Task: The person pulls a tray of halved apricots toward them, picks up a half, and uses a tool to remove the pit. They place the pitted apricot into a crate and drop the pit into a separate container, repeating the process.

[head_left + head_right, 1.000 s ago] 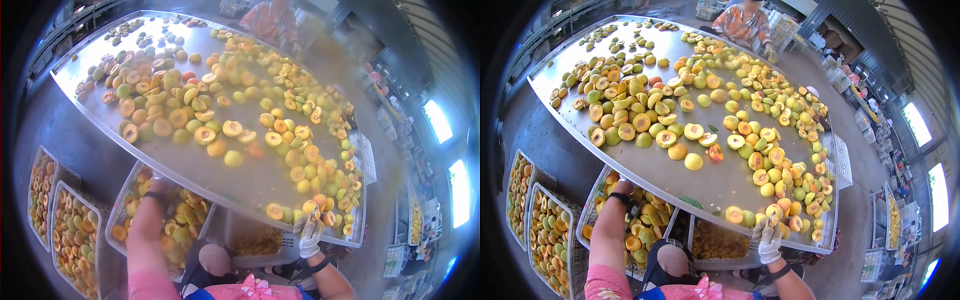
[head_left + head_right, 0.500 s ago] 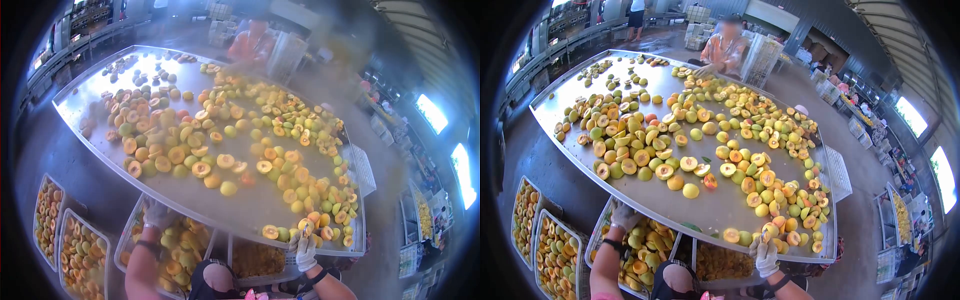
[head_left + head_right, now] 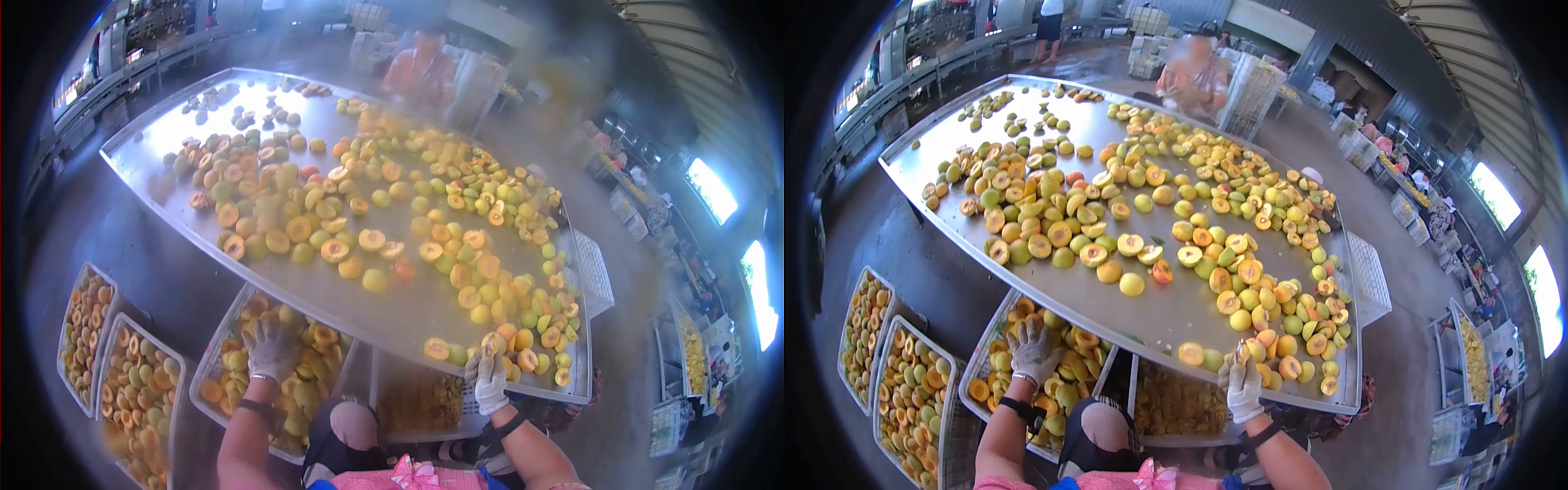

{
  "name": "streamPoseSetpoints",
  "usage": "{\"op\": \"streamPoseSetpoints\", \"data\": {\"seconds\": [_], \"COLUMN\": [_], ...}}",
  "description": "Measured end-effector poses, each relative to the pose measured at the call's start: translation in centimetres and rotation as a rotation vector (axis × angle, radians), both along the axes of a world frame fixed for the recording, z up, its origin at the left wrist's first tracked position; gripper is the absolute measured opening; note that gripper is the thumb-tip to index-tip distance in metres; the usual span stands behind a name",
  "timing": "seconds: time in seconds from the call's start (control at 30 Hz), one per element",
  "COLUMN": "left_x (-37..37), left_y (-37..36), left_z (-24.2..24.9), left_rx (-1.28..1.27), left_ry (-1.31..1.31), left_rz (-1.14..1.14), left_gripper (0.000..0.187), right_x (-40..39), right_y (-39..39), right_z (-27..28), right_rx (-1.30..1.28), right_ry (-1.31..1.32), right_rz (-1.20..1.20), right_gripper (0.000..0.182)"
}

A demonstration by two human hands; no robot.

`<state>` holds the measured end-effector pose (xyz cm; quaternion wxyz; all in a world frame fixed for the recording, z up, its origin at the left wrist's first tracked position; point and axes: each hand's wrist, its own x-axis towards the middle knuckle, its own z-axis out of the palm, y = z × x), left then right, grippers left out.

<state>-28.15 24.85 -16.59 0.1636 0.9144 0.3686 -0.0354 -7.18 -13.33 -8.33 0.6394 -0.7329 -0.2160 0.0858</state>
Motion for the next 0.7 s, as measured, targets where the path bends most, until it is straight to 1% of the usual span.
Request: {"op": "streamPoseSetpoints", "data": {"seconds": [0.03, 0.07, 0.13, 0.17, 0.2, 0.23, 0.27, 0.3, 0.33, 0.37, 0.43, 0.5, 0.53, 0.57, 0.6, 0.63, 0.67, 0.7], "left_x": [-1.8, -2.9, -3.3, -3.5, -3.8, -4.2, -4.5, -4.7, -4.9, -6.1, -8.5, -10.9, -12.5, -13.7, -14.9, -16.1, -17.4, -18.3], "left_y": [-1.7, -3.0, -3.4, -3.2, -3.4, -2.9, -3.4, -3.6, -4.2, -5.5, -6.6, -5.9, -5.3, -4.2, -2.6, -0.4, -2.3, -1.4], "left_z": [-1.5, -4.1, -5.2, -4.9, -3.9, -5.7, -4.6, -5.0, -4.3, -1.5, -0.9, -1.6, -2.9, -4.3, -7.8, -11.3, -6.0, -7.5], "left_rx": [-0.025, 0.077, 0.105, 0.101, 0.085, 0.166, 0.090, 0.087, 0.056, -0.041, 0.004, 0.099, 0.228, 0.259, 0.370, 0.298, 0.199, 0.143], "left_ry": [-0.016, -0.014, -0.105, -0.127, -0.117, -0.124, -0.155, -0.160, -0.072, -0.103, -0.075, -0.084, -0.038, -0.050, -0.141, -0.121, -0.030, -0.095], "left_rz": [-0.032, -0.037, -0.038, -0.051, -0.056, -0.094, -0.063, -0.052, -0.065, -0.067, -0.041, 0.102, 0.135, 0.241, 0.342, 0.407, 0.303, 0.337], "left_gripper": [0.078, 0.077, 0.075, 0.074, 0.075, 0.075, 0.075, 0.074, 0.072, 0.071, 0.069, 0.066, 0.068, 0.067, 0.064, 0.060, 0.057, 0.056], "right_x": [-0.3, -0.8, -0.2, 0.8, 1.5, 0.9, 1.5, 1.9, 0.9, 0.8, 1.3, 3.6, 5.8, 7.0, 4.3, 3.8, 2.8, 3.6], "right_y": [0.5, 0.7, 0.4, -0.4, -0.5, -0.1, 0.0, -0.3, 0.3, 0.5, -0.6, -1.9, -4.4, -5.3, -2.8, -2.5, -1.2, -1.1], "right_z": [0.8, 1.8, 0.6, -0.2, -1.4, -0.3, -0.3, -0.5, 0.3, 0.0, 0.1, -2.0, -3.3, -5.4, -3.1, -1.7, -1.2, -2.1], "right_rx": [-0.003, -0.136, -0.231, -0.130, -0.088, -0.264, -0.371, -0.322, -0.195, -0.168, -0.169, -0.411, -0.594, -0.748, -0.475, -0.289, -0.168, -0.018], "right_ry": [-0.003, -0.196, -0.389, 0.041, 0.013, -0.367, -0.772, -0.604, -0.399, -0.389, -0.069, -0.727, -0.882, -1.040, -0.817, -0.166, -0.069, 0.167], "right_rz": [-0.011, -0.064, -0.116, -0.062, -0.062, -0.084, -0.095, -0.044, -0.043, -0.089, -0.036, -0.093, -0.048, 0.007, -0.034, 0.032, -0.047, -0.042], "right_gripper": [0.029, 0.029, 0.029, 0.030, 0.032, 0.033, 0.031, 0.031, 0.032, 0.034, 0.038, 0.042, 0.045, 0.047, 0.046, 0.049, 0.051, 0.055]}}
